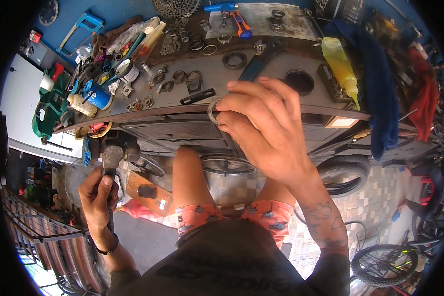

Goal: The person uses a hammer to tap a small metal ring on a workbench, wipes it with a cloth, applies lubricant from a squeeze bottle, and taps it again. The person handles the ring and tools directly on the bench surface.

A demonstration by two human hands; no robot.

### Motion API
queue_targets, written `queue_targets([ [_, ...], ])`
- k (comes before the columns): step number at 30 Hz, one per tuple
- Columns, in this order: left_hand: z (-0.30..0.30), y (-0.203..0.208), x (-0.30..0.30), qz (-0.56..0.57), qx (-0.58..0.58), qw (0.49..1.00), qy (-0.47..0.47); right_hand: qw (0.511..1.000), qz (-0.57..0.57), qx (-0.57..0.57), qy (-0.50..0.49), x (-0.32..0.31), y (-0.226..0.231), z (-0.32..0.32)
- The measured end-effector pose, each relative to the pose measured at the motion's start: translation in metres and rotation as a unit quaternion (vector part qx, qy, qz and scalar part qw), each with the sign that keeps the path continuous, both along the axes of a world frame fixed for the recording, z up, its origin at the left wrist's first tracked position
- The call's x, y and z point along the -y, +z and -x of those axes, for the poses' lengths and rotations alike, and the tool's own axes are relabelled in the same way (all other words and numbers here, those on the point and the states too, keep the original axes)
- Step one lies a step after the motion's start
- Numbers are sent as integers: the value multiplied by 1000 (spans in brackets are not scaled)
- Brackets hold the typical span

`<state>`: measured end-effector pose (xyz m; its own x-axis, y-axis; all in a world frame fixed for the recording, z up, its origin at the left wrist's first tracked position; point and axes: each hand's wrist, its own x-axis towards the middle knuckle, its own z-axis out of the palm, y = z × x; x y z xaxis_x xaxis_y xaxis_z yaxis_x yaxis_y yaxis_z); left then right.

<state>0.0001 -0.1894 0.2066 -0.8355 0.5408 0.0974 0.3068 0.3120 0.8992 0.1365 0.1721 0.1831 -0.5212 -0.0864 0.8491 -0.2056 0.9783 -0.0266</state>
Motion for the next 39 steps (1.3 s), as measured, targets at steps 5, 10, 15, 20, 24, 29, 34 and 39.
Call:
queue_targets([
  [5,1,-8,10,-6,6,1000,6,1000,6,3,5,2,0,0],
  [10,-3,-12,-4,-51,23,998,-4,999,42,9,12,3,-7,-8],
  [15,-32,-7,-82,-179,60,982,-23,991,128,-5,-27,12,-30,-34],
  [20,-33,30,-182,-235,138,947,-169,965,241,19,-99,24,-58,-92],
  [24,-22,61,-276,-115,-21,964,-241,931,335,2,-143,36,-84,-133],
  [29,-20,75,-371,31,-50,978,-199,885,421,20,-197,55,-107,-167],
  [34,-17,47,-413,113,-175,967,-148,878,435,21,-201,62,-114,-185],
  [39,-16,33,-424,139,-183,960,-162,676,720,-130,88,56,-120,-181],
])
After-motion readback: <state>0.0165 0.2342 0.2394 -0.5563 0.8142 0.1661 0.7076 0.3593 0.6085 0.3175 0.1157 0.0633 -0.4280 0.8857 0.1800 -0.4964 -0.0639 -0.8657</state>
